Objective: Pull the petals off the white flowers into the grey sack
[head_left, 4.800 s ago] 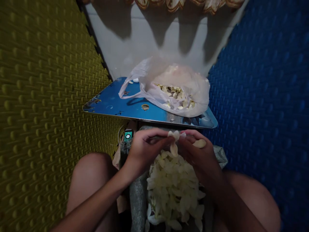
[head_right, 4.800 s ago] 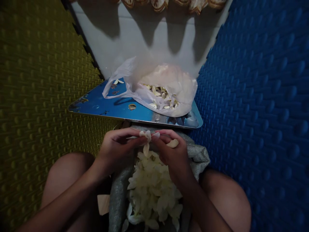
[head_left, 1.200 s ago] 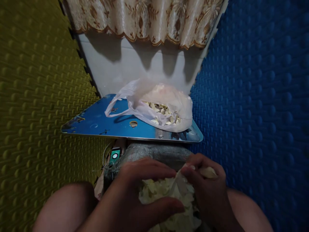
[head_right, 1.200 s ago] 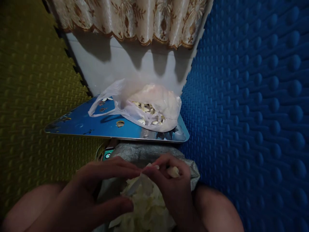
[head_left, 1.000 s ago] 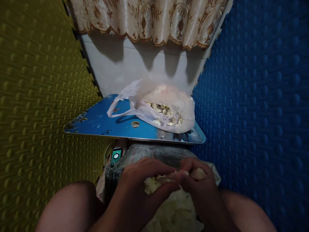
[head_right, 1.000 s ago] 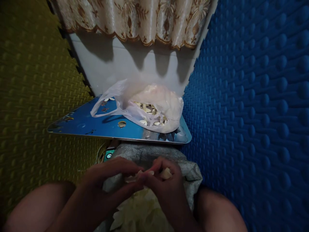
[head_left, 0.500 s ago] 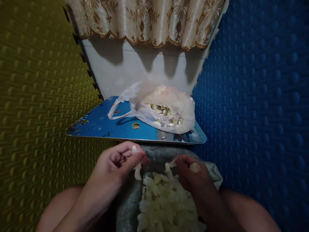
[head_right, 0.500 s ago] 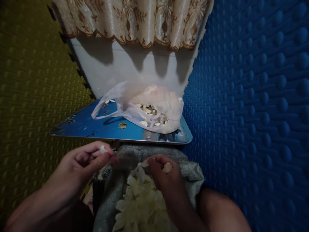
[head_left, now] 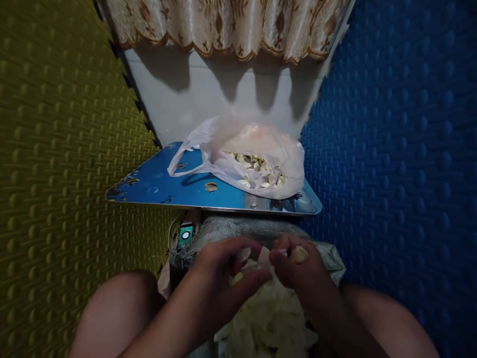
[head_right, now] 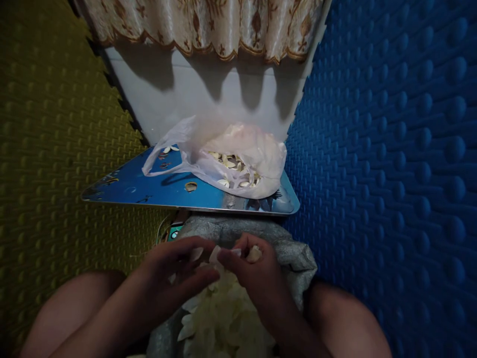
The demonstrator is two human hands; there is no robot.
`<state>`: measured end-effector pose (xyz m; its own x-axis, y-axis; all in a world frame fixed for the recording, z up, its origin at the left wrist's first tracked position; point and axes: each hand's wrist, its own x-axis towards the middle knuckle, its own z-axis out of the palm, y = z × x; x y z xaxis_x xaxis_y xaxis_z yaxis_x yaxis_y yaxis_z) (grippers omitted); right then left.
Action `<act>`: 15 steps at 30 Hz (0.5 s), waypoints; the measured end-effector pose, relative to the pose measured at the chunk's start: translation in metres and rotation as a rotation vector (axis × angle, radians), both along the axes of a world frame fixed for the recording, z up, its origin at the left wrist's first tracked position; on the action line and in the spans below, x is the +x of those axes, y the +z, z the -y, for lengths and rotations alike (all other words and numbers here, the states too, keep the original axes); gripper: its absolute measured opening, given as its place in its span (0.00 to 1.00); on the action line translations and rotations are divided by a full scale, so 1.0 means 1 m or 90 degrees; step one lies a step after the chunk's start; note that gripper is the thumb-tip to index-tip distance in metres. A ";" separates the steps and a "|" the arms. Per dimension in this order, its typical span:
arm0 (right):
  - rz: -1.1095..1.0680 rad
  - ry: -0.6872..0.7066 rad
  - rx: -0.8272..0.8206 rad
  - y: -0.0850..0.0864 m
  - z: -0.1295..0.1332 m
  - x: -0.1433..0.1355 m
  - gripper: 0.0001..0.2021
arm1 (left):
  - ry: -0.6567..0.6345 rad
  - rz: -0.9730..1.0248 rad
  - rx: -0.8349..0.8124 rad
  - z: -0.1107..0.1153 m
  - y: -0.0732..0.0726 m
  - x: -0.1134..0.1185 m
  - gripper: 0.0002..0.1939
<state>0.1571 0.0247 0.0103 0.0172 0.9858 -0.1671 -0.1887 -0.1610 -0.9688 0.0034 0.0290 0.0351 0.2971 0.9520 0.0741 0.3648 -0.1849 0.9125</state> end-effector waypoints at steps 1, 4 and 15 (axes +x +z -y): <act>-0.023 0.017 -0.004 -0.002 -0.001 0.000 0.21 | 0.014 0.003 0.012 0.002 0.000 0.003 0.08; -0.027 -0.007 -0.004 -0.001 -0.006 0.005 0.22 | 0.092 0.101 -0.003 0.005 0.004 0.002 0.09; 0.579 0.268 0.073 0.024 -0.004 0.050 0.20 | -0.007 0.097 -0.127 0.008 0.000 -0.012 0.13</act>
<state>0.2072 0.0284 0.0346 -0.2629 0.9502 -0.1674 0.6801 0.0594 -0.7307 -0.0091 0.0209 0.0354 0.3067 0.9492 -0.0697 0.2199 0.0006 0.9755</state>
